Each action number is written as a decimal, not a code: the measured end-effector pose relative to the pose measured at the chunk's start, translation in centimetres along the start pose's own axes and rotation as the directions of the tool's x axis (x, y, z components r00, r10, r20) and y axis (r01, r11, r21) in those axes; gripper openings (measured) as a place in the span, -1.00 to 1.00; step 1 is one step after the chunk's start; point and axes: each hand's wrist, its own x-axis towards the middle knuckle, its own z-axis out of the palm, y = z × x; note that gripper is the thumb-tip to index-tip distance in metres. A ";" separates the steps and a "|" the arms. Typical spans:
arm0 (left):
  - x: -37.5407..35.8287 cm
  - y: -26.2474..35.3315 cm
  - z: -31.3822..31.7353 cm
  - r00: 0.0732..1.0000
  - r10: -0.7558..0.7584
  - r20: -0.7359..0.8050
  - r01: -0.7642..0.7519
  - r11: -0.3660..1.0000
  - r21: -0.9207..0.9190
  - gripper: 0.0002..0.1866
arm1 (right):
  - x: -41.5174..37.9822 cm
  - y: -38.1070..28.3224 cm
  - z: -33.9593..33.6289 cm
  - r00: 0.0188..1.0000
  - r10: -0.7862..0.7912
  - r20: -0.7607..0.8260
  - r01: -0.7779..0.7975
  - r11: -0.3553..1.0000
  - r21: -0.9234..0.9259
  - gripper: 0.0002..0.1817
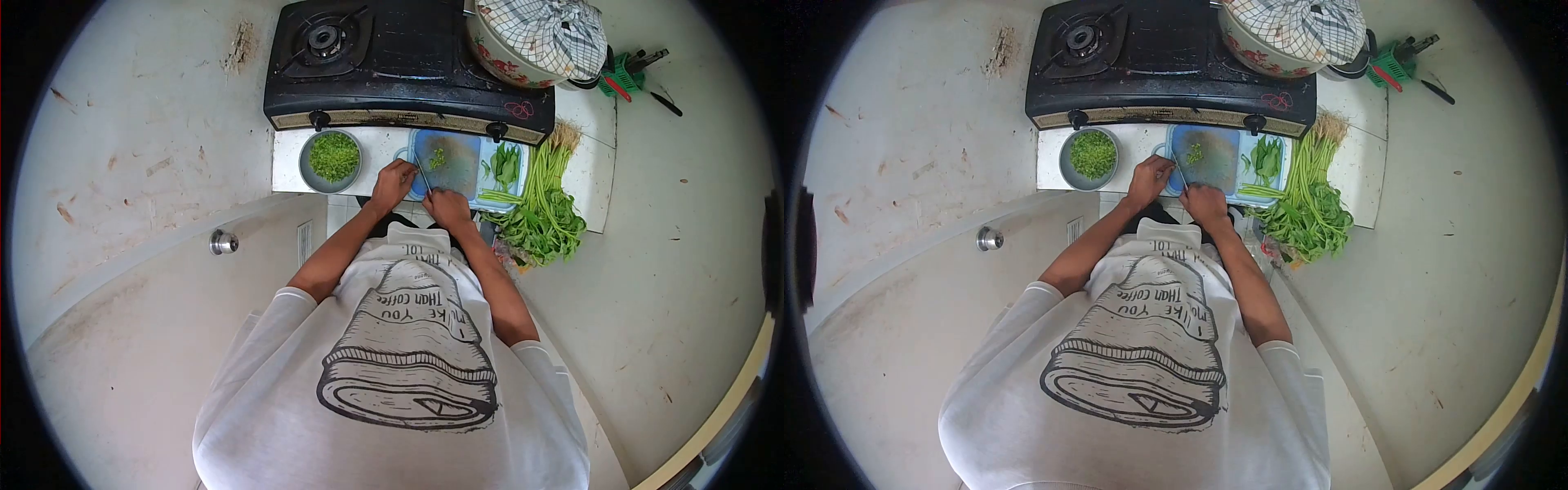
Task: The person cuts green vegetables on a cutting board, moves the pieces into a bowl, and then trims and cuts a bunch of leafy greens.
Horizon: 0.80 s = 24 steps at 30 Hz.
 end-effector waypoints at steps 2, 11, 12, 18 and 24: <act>0.0 0.0 0.0 1.000 -0.025 0.006 0.025 1.000 0.012 -0.87 | 0.0 -0.3 -0.5 1.000 0.019 0.022 -0.019 1.000 -0.018 -0.50; 0.0 0.6 -0.3 0.999 0.010 0.034 -0.011 0.999 0.043 -0.89 | 0.2 -0.5 -0.5 0.996 0.057 -0.069 -0.056 0.998 0.011 -0.53; 0.0 0.6 -0.2 0.999 0.014 0.032 -0.015 0.999 0.042 -0.89 | 0.1 -0.4 -0.4 0.996 0.047 -0.080 -0.046 0.999 0.019 -0.53; 0.1 0.5 -0.3 0.998 -0.022 0.051 0.019 0.998 0.061 -0.89 | 0.2 -0.4 0.2 0.997 0.000 -0.071 0.000 1.000 0.000 -0.54; 0.2 0.2 -0.2 0.999 0.008 0.034 -0.010 0.998 0.057 -0.91 | 0.6 -0.4 0.9 0.998 0.032 -0.058 -0.032 0.999 0.002 -0.53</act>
